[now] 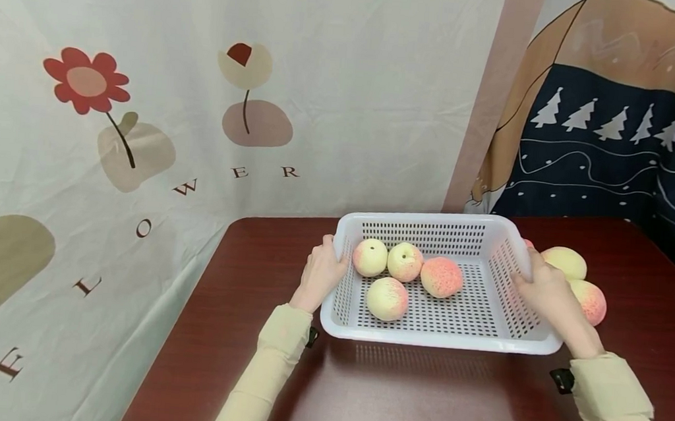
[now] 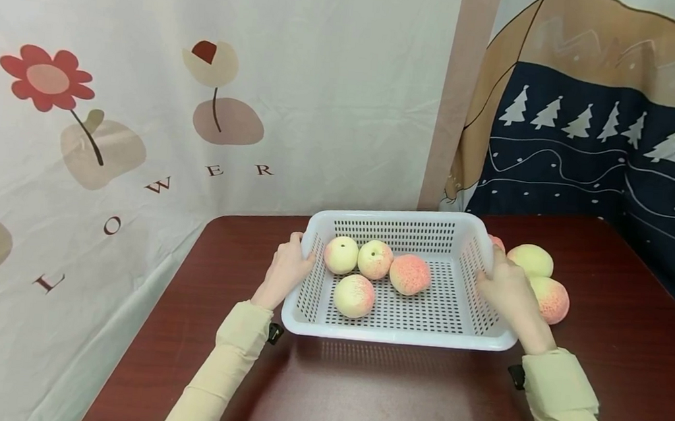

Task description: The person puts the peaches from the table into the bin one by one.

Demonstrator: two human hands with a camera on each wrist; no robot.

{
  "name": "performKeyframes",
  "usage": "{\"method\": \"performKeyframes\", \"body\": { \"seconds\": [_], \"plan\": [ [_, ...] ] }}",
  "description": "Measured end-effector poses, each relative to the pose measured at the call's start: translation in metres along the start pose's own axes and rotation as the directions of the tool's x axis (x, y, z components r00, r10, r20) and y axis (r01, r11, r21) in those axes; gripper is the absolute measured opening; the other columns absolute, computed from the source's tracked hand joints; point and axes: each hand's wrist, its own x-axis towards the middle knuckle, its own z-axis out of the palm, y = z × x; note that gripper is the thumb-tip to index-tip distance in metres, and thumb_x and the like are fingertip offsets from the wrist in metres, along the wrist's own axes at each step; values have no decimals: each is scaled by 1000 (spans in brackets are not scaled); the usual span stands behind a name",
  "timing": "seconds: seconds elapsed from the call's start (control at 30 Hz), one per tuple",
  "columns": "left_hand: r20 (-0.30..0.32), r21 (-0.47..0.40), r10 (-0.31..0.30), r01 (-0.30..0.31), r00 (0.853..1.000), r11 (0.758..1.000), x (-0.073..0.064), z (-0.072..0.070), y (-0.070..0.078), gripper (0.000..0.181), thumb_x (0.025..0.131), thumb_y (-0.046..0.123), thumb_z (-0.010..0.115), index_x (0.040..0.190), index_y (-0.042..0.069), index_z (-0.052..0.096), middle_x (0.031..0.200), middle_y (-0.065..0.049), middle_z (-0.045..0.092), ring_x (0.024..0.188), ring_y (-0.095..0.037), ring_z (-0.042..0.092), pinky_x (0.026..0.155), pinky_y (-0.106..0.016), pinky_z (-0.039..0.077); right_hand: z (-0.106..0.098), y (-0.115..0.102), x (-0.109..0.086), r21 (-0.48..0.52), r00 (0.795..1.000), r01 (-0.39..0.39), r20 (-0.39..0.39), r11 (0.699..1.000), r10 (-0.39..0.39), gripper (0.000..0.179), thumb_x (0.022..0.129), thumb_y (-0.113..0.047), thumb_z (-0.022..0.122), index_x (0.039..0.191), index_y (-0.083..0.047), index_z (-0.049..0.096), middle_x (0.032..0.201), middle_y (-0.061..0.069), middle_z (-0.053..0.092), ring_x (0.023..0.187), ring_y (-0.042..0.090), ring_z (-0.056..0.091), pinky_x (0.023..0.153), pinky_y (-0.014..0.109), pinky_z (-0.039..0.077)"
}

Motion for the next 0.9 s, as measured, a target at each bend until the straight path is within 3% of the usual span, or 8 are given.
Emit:
{"method": "performKeyframes", "body": {
  "seconds": [0.13,0.23,0.37,0.47,0.6,0.77,0.9],
  "plan": [
    [-3,5,-7,7,1000,1000,0,0,1,44,87,14,57,126,-3,45,94,-23,66,71,-30,68,51,-32,50,-11,7,-1,-39,999,33,5,999,-33,71,96,-30,50,143,14,20,120,38,43,86,37,59,65,47,56],
    [-9,14,-10,10,1000,1000,0,0,1,44,87,14,57,127,-2,45,96,-23,66,74,-32,68,54,-35,51,-20,18,-3,-94,994,81,-62,992,-87,66,97,-37,48,141,10,31,121,33,42,95,42,51,73,54,50],
    [-8,20,-11,11,1000,1000,0,1,1,45,87,14,57,127,-2,45,97,-23,66,76,-33,68,56,-36,52,-25,43,-10,-155,959,140,-224,978,-173,52,98,-32,48,132,6,44,120,30,41,100,44,44,80,60,37],
    [-11,23,-4,4,1000,1000,-1,1,2,45,87,14,57,126,-2,45,96,-23,66,75,-33,68,56,-36,52,-27,65,-14,-180,944,150,-266,972,-195,49,97,-29,51,128,8,46,121,32,38,108,49,36,84,62,32],
    [-17,27,-7,8,1000,1000,-1,1,3,45,86,14,57,126,-1,45,96,-23,66,75,-33,68,57,-37,52,-27,85,-18,-216,964,133,-198,967,-177,58,93,-35,56,129,10,44,130,35,30,115,53,26,85,67,30],
    [-22,28,-7,7,1000,1000,-1,1,3,44,86,14,57,126,-1,45,96,-22,66,76,-32,68,57,-37,52,-24,99,-20,-251,991,99,-62,963,-118,75,88,-49,59,136,4,38,133,34,25,113,52,26,78,70,35],
    [-25,29,1,0,1000,1000,-2,0,3,44,86,14,57,125,-2,45,96,-22,66,74,-31,68,56,-36,52,-22,106,-20,-240,997,82,5,967,-83,84,85,-54,60,142,-1,31,134,34,22,108,52,32,76,70,37]
  ]
}}
